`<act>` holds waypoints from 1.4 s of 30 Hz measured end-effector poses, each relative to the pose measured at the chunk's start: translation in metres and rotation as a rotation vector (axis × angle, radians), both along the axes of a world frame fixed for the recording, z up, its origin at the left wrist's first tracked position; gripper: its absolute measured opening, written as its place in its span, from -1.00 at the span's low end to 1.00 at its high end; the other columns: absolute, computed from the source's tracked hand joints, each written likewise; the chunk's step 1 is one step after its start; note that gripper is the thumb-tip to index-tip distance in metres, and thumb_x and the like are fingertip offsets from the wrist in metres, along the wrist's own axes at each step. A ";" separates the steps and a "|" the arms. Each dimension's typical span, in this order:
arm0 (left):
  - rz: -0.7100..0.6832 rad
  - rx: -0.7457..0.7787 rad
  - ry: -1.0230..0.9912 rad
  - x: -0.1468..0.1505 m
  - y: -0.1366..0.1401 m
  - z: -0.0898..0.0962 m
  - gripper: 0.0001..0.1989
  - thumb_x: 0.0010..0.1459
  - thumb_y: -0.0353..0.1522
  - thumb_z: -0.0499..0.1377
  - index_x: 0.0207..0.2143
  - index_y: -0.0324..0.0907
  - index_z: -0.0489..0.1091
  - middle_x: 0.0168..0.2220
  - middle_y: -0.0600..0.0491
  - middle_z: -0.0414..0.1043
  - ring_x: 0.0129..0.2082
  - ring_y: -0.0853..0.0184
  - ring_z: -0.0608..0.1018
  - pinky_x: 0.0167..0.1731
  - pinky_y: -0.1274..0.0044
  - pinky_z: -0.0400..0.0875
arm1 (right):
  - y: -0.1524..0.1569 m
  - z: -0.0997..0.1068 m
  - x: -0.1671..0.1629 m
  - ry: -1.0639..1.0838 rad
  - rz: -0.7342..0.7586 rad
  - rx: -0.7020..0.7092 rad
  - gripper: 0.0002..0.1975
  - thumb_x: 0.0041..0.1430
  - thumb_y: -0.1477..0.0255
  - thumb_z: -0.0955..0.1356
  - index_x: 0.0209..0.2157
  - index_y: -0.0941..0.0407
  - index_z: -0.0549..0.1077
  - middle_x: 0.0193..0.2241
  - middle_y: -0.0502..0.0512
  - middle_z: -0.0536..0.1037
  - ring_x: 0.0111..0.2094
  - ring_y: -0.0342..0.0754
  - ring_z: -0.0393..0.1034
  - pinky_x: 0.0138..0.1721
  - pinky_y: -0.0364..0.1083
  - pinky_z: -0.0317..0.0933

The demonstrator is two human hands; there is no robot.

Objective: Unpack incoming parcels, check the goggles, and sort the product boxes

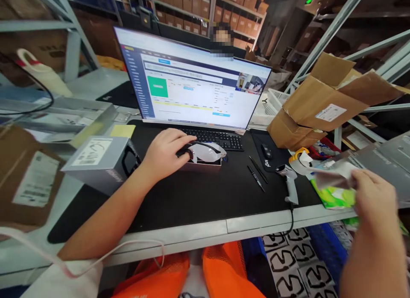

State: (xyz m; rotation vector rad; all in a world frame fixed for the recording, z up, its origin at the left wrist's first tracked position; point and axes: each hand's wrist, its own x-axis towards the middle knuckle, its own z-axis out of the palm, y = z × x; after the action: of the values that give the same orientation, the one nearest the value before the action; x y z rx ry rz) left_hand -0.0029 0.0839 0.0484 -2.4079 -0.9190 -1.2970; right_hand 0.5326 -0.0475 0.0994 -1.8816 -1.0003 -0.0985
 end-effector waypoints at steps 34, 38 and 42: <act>-0.073 -0.028 -0.116 0.001 -0.010 0.001 -0.67 0.19 -0.53 0.20 0.00 -0.15 0.49 -0.13 -0.03 0.62 -0.12 0.19 0.63 -0.06 0.31 0.49 | 0.132 -0.020 -0.280 0.045 1.576 -0.454 -0.79 0.29 0.36 0.34 -0.22 0.14 0.61 -0.26 0.07 0.64 -0.24 -0.02 0.48 -0.17 -0.09 0.34; -0.071 -0.001 -0.046 0.005 -0.011 -0.001 -0.73 0.17 -0.56 0.22 -0.09 -0.19 0.49 -0.14 -0.04 0.63 -0.15 0.20 0.63 -0.05 0.29 0.46 | 0.137 -0.028 -0.290 0.171 1.605 -0.422 -0.83 0.20 0.39 0.40 -0.23 0.14 0.62 -0.26 0.04 0.65 -0.26 -0.04 0.50 -0.18 -0.11 0.35; -0.052 -0.004 0.066 0.012 -0.012 -0.003 -0.83 0.20 -0.52 0.23 -0.16 -0.18 0.48 -0.20 0.02 0.63 -0.21 0.23 0.63 -0.01 0.27 0.37 | 0.136 -0.035 -0.305 0.115 1.465 -0.258 -0.86 0.18 0.44 0.36 -0.33 0.14 0.60 -0.34 0.02 0.64 -0.29 -0.05 0.50 -0.19 -0.11 0.33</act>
State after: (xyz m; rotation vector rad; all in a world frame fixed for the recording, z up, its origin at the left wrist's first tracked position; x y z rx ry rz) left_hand 0.0094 0.0718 0.0458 -2.4772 -0.8482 -1.2267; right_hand 0.2274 0.0890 0.0645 -0.9292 -2.0989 1.0053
